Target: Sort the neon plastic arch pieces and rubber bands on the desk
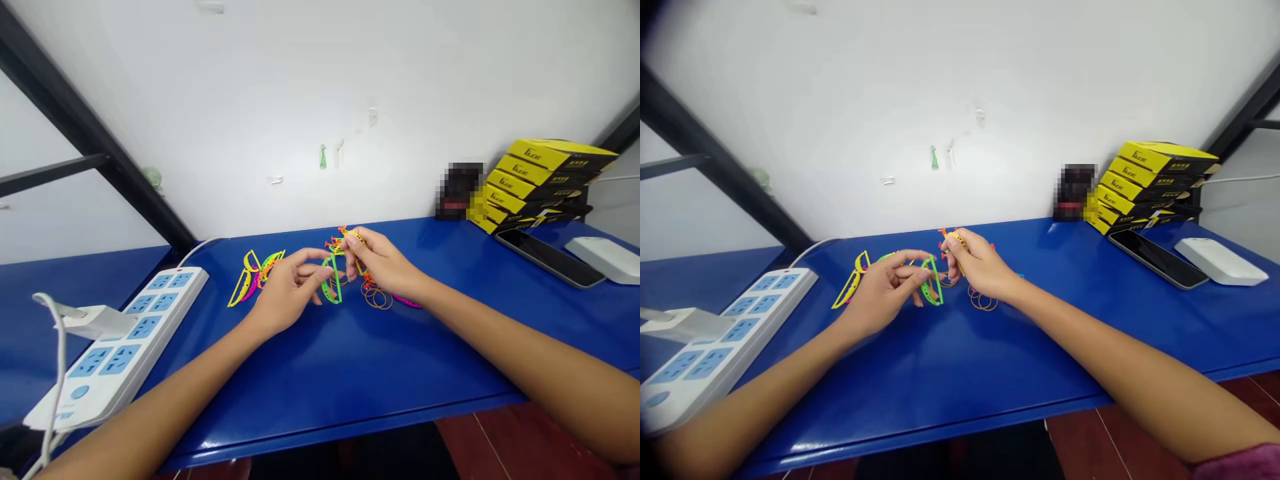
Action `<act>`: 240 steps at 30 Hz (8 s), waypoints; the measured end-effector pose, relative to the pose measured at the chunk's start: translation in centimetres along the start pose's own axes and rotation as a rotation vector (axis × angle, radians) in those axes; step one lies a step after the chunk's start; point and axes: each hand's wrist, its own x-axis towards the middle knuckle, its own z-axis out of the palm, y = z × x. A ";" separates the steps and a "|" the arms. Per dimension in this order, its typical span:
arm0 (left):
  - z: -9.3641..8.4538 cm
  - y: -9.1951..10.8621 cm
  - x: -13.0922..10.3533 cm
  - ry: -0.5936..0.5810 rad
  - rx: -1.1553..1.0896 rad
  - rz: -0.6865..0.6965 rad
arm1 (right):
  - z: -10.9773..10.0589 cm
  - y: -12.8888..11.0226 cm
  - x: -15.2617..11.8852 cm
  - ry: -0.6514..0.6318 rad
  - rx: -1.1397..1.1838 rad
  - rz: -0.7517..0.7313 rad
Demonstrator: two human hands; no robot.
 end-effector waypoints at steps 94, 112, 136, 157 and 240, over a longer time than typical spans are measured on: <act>-0.3 -1.0 0.4 0.019 0.187 0.058 | -0.2 -0.5 -0.3 0.060 -0.146 -0.109; -0.3 -0.8 0.5 0.024 0.158 0.085 | 0.6 -0.8 -0.6 0.141 -0.162 -0.139; 0.2 -0.3 0.1 0.085 0.122 0.100 | 0.6 -0.9 -0.8 0.141 -0.167 -0.184; -0.2 -1.2 0.2 0.088 0.267 0.180 | -0.4 -1.1 -0.3 -0.006 -0.184 -0.152; -1.2 -1.3 0.8 0.264 0.391 0.251 | -3.9 1.9 0.9 -0.240 -0.930 -0.222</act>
